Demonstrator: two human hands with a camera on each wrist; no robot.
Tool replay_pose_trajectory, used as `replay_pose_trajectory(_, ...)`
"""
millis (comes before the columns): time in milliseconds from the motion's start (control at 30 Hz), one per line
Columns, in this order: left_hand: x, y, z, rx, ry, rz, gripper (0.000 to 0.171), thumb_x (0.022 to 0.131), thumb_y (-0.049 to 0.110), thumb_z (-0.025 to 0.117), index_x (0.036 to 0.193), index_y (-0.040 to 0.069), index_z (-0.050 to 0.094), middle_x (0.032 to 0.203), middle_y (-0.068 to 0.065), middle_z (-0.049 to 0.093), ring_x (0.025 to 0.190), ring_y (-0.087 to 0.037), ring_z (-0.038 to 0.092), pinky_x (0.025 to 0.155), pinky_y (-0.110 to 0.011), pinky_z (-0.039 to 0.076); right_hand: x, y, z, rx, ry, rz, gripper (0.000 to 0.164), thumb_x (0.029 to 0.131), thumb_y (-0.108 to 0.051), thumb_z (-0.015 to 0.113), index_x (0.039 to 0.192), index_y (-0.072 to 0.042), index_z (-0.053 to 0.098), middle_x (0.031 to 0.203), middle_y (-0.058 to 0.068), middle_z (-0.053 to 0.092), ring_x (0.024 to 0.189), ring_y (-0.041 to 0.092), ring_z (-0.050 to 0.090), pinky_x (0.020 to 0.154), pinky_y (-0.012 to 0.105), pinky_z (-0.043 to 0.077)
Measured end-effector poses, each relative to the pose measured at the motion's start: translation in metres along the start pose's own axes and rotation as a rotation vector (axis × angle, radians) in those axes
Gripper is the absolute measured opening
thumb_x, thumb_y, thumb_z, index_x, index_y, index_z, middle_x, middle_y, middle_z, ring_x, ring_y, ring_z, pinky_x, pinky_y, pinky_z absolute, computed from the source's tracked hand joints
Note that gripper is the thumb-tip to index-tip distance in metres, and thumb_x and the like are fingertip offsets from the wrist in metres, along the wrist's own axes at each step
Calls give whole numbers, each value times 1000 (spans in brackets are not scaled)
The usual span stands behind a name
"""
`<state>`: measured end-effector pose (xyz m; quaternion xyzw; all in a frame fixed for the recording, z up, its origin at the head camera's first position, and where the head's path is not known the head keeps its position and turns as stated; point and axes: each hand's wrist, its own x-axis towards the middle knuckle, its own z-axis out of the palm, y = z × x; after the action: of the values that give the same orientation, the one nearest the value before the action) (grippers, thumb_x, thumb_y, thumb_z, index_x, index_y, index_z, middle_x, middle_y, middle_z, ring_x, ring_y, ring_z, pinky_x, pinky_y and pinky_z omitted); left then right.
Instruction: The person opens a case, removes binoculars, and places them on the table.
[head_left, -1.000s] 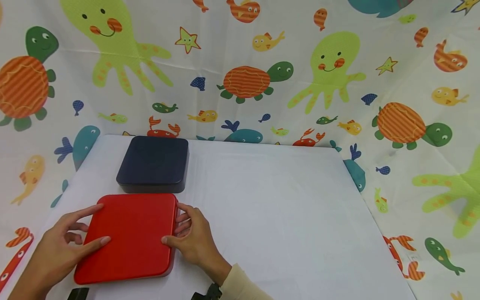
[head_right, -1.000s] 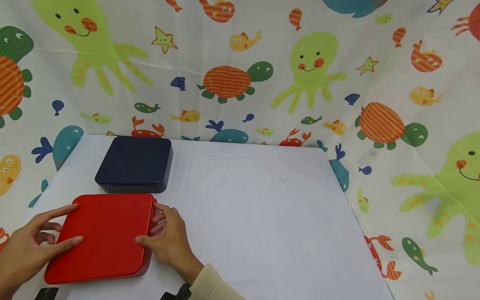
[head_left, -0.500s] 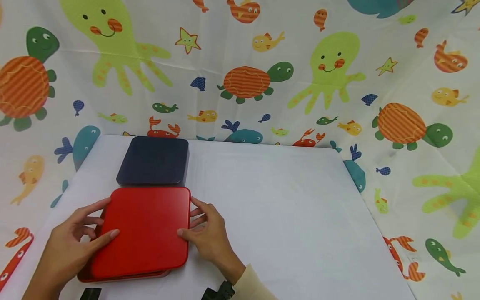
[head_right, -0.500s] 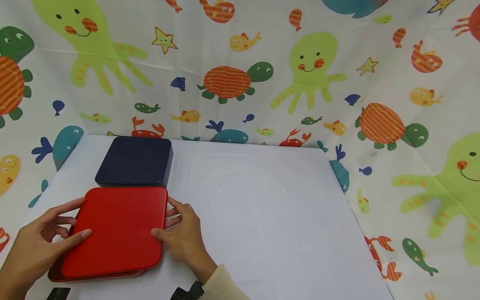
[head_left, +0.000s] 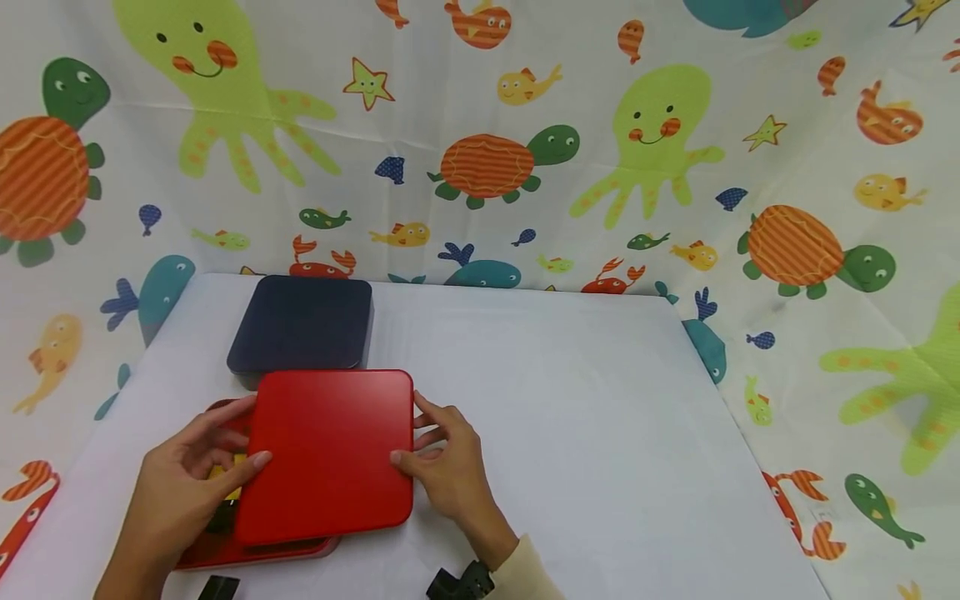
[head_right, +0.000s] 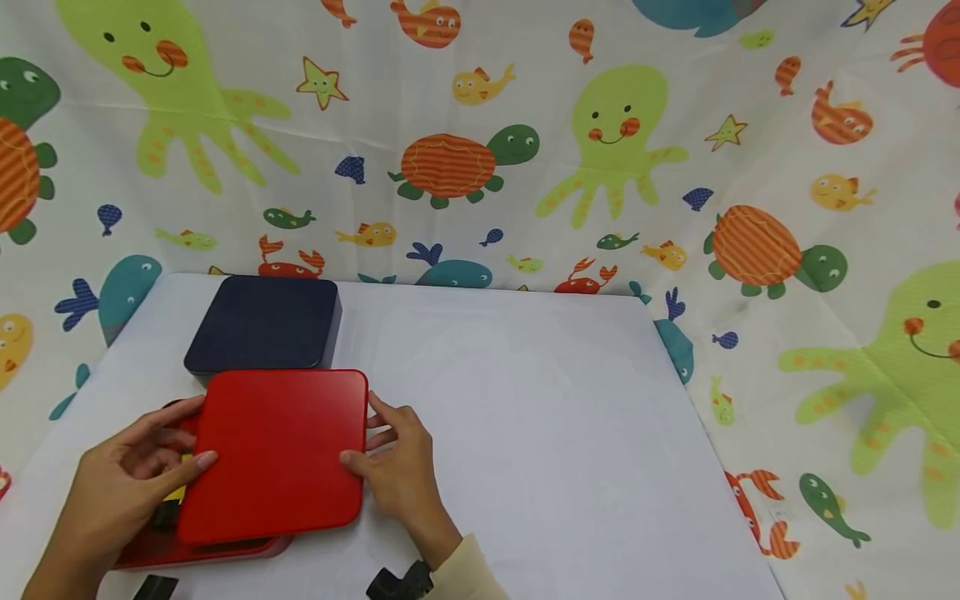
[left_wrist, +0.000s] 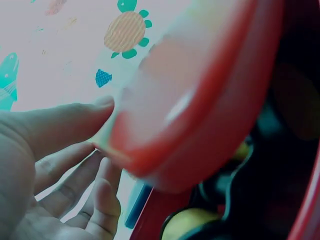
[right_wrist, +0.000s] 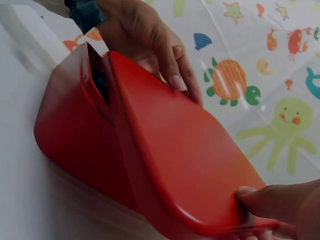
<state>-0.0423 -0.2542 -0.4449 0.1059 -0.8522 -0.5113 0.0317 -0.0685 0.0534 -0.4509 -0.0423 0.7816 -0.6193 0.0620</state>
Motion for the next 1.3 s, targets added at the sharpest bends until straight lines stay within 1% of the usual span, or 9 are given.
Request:
replay_pose_trajectory(133, -1, 3, 7, -48, -56, 50, 75, 92, 25, 85, 159, 22, 51, 120, 20, 64, 83, -14, 70, 69, -24, 64, 0, 1, -9, -14, 25, 25, 76, 87, -13, 87, 154, -32, 57, 125, 4, 66, 96, 12, 68, 79, 22, 63)
replay_pose_trajectory(267, -1, 7, 15, -45, -85, 118, 78, 89, 20, 87, 159, 20, 50, 128, 23, 60, 82, -15, 71, 69, -25, 64, -1, 4, -20, -21, 42, 27, 74, 88, -13, 87, 154, -31, 58, 125, 5, 67, 96, 15, 69, 78, 23, 63)
replay_pose_trajectory(400, -2, 15, 24, -20, -98, 165, 79, 88, 22, 89, 158, 21, 51, 124, 13, 62, 83, -14, 70, 70, -23, 64, -3, 8, -31, -26, 57, 26, 73, 88, -13, 87, 152, -32, 59, 125, 6, 67, 96, 18, 70, 78, 24, 64)
replay_pose_trajectory(500, -4, 22, 31, -36, -124, 158, 80, 88, 23, 89, 158, 22, 50, 121, -1, 64, 82, -13, 73, 70, -25, 65, -5, 12, -39, -32, 68, 30, 72, 87, -13, 87, 152, -32, 60, 125, 7, 67, 95, 19, 70, 78, 24, 64)
replay_pose_trajectory(600, -6, 28, 39, -54, -146, 150, 81, 87, 24, 90, 158, 22, 50, 129, -9, 64, 82, -14, 74, 69, -26, 65, -8, 16, -48, -40, 84, 31, 72, 87, -12, 88, 150, -31, 61, 124, 9, 67, 94, 21, 70, 78, 24, 64)
replay_pose_trajectory(733, -6, 35, 51, -45, -149, 156, 82, 86, 26, 91, 157, 23, 51, 144, -8, 61, 91, -13, 72, 73, -24, 65, -11, 18, -59, -36, 122, 24, 71, 85, -9, 89, 148, -30, 64, 123, 9, 69, 94, 22, 70, 77, 25, 64)
replay_pose_trajectory(867, -5, 42, 62, -37, -160, 142, 83, 86, 28, 91, 159, 24, 50, 148, -9, 59, 98, -17, 70, 76, -22, 64, -13, 19, -70, -17, 166, 13, 69, 84, -6, 90, 145, -28, 67, 123, 9, 70, 96, 24, 70, 76, 27, 64)
replay_pose_trajectory(967, -5, 46, 70, -39, -169, 141, 83, 86, 24, 90, 159, 25, 50, 148, -9, 58, 103, -22, 68, 78, -20, 63, -15, 20, -76, -8, 190, 8, 67, 83, -6, 90, 143, -27, 68, 123, 9, 72, 97, 26, 70, 76, 27, 65)
replay_pose_trajectory(1300, -8, 61, 94, 0, -153, 138, 84, 84, 13, 91, 157, 24, 52, 144, -9, 61, 97, -20, 69, 81, -24, 65, -21, 31, -96, -3, 241, 2, 67, 81, -5, 92, 141, -26, 70, 122, 8, 73, 95, 29, 70, 75, 29, 66)
